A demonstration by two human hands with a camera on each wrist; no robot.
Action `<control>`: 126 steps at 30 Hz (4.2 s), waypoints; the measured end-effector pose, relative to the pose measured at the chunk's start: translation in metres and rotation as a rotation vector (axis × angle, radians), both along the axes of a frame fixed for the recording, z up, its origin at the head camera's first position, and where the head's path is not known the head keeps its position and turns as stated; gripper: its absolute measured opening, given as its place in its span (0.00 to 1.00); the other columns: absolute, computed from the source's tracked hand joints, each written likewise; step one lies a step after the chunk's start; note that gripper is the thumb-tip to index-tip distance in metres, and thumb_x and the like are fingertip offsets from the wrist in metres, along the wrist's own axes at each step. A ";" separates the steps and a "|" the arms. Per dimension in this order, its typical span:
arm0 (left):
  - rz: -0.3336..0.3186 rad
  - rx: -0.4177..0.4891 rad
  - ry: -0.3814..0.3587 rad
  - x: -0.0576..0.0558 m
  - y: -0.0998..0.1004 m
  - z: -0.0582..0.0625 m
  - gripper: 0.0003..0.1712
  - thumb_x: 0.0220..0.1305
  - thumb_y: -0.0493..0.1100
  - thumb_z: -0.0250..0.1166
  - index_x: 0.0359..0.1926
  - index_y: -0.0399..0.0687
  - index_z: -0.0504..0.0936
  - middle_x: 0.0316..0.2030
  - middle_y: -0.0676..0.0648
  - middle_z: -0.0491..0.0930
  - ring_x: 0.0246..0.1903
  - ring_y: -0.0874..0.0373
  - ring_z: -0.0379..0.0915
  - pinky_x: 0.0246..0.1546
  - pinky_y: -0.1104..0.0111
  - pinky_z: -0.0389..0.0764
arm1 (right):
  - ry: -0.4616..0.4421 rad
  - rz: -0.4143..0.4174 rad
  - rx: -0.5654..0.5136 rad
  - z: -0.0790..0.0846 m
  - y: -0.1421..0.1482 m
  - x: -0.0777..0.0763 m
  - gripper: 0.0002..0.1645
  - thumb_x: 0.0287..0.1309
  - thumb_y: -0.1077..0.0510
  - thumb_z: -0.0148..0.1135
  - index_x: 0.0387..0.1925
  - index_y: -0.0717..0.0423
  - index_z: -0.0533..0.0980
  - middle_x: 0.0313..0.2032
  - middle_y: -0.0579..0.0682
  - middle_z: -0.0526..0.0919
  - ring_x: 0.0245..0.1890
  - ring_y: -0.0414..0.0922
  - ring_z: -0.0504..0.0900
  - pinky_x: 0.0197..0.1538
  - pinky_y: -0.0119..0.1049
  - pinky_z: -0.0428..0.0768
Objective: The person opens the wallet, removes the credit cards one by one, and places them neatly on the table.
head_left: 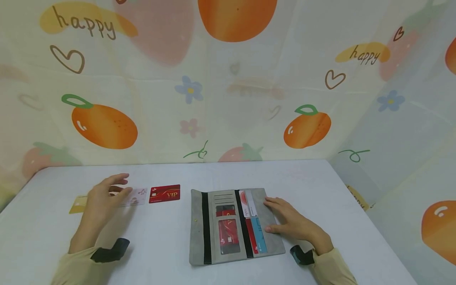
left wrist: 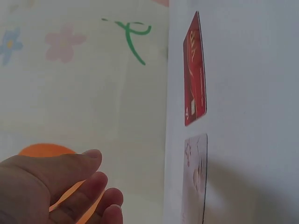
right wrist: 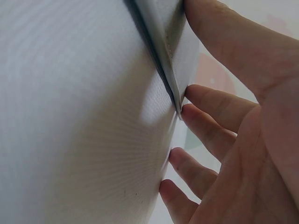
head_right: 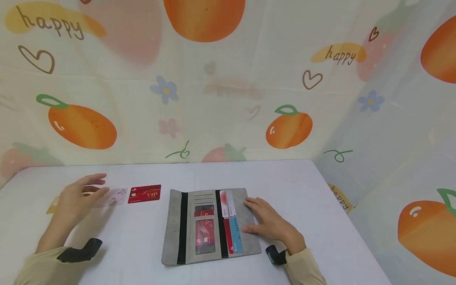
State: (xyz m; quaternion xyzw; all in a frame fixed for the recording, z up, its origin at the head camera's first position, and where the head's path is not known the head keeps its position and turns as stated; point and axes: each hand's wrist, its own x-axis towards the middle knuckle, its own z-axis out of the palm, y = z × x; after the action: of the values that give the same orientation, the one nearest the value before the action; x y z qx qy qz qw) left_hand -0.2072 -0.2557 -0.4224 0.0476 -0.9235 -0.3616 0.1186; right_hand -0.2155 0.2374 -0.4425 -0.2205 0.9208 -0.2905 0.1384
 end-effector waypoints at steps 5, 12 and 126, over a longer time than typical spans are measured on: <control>-0.024 -0.009 -0.008 0.000 0.010 0.002 0.27 0.65 0.38 0.65 0.65 0.38 0.73 0.52 0.30 0.78 0.48 0.38 0.76 0.33 0.89 0.65 | -0.004 -0.002 -0.003 0.000 0.000 0.000 0.50 0.56 0.44 0.71 0.72 0.64 0.61 0.73 0.64 0.59 0.73 0.66 0.54 0.69 0.68 0.57; -0.060 -0.031 0.025 -0.002 0.026 0.001 0.26 0.64 0.38 0.66 0.62 0.38 0.75 0.52 0.33 0.80 0.46 0.42 0.77 0.37 0.85 0.68 | -0.020 -0.013 -0.009 0.000 0.000 0.000 0.50 0.56 0.44 0.71 0.72 0.63 0.61 0.74 0.63 0.58 0.73 0.66 0.53 0.69 0.68 0.57; -0.445 0.209 -0.186 -0.010 0.186 -0.028 0.16 0.63 0.36 0.67 0.53 0.45 0.83 0.35 0.47 0.78 0.36 0.57 0.70 0.33 0.71 0.74 | -0.034 -0.035 0.012 0.003 -0.003 0.000 0.51 0.54 0.44 0.72 0.72 0.62 0.61 0.74 0.62 0.58 0.74 0.68 0.51 0.69 0.70 0.55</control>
State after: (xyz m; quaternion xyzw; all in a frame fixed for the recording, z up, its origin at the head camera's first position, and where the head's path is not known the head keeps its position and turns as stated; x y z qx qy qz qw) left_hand -0.2171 -0.0697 -0.4504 -0.1115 -0.8759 -0.4662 -0.0548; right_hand -0.2154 0.2344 -0.4399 -0.1986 0.9238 -0.2910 0.1501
